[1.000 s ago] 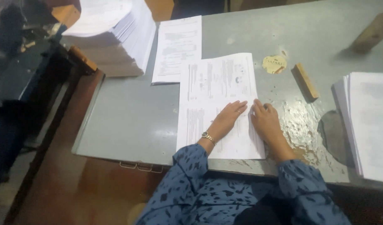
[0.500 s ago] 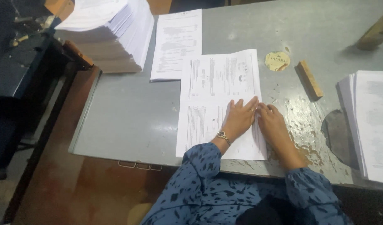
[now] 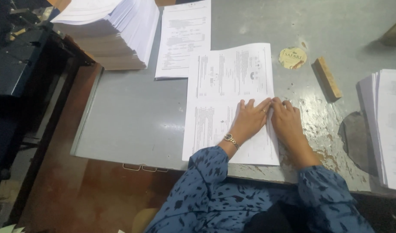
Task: Manually folding and creasing individual printed paper sheets from a stack using a wooden block tool.
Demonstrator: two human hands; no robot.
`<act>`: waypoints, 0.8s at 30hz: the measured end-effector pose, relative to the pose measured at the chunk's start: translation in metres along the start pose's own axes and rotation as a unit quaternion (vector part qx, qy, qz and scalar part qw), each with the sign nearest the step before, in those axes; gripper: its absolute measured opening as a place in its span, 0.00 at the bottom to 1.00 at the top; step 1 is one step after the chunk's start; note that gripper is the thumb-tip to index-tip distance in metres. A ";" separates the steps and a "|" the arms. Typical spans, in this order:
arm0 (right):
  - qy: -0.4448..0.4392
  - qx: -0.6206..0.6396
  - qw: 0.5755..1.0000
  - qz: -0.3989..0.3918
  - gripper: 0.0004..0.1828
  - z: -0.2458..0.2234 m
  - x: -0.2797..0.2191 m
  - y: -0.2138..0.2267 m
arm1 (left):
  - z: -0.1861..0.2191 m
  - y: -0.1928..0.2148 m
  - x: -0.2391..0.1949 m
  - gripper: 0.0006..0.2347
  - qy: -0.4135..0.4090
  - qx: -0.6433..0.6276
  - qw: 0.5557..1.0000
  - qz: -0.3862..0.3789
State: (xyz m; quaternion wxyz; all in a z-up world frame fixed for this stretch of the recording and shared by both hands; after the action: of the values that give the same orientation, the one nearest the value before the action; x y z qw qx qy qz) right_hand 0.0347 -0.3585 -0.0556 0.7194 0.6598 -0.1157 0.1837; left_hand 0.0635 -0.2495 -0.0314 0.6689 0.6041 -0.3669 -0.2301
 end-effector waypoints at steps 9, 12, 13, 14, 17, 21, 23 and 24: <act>0.017 0.089 0.991 -0.103 0.13 -0.009 -0.019 0.029 | 0.002 0.033 0.006 0.22 0.018 -0.061 0.993 -0.095; 0.028 0.073 0.992 -0.099 0.14 -0.013 -0.033 0.033 | 0.000 0.027 0.012 0.21 0.018 -0.089 0.991 -0.099; 0.027 0.072 0.992 -0.097 0.14 -0.013 -0.037 0.037 | 0.002 0.032 0.010 0.21 0.017 -0.089 0.991 -0.097; 0.030 0.078 0.991 -0.103 0.14 -0.014 -0.040 0.040 | 0.002 0.035 0.009 0.23 0.020 -0.089 0.990 -0.108; 0.025 0.099 0.986 -0.129 0.15 -0.014 -0.043 0.053 | 0.005 0.043 0.006 0.25 0.024 -0.094 0.988 -0.123; -0.107 0.293 0.931 -0.188 0.14 0.012 -0.028 0.059 | 0.004 0.041 0.007 0.26 0.023 -0.098 0.987 -0.123; -0.132 0.312 0.927 -0.158 0.10 0.038 -0.014 0.016 | 0.005 0.049 0.006 0.27 0.022 -0.105 0.986 -0.130; -0.157 0.331 0.922 -0.127 0.06 0.054 -0.007 -0.004 | 0.004 0.052 0.006 0.28 0.022 -0.111 0.984 -0.137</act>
State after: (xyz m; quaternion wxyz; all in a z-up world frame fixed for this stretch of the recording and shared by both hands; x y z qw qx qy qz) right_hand 0.0343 -0.4126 -0.0567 0.4501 0.8897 -0.0749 0.0128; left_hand 0.0569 -0.2481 0.0208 0.7018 0.5753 -0.2379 -0.3462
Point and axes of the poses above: each hand's wrist, its own x-axis towards the middle knuckle, its own y-axis out of the back of the hand, z = x × y, the point moved 8 cm from there along x, towards the middle knuckle, and after that the axes turned 10 degrees about -z, right-handed, at the moved point
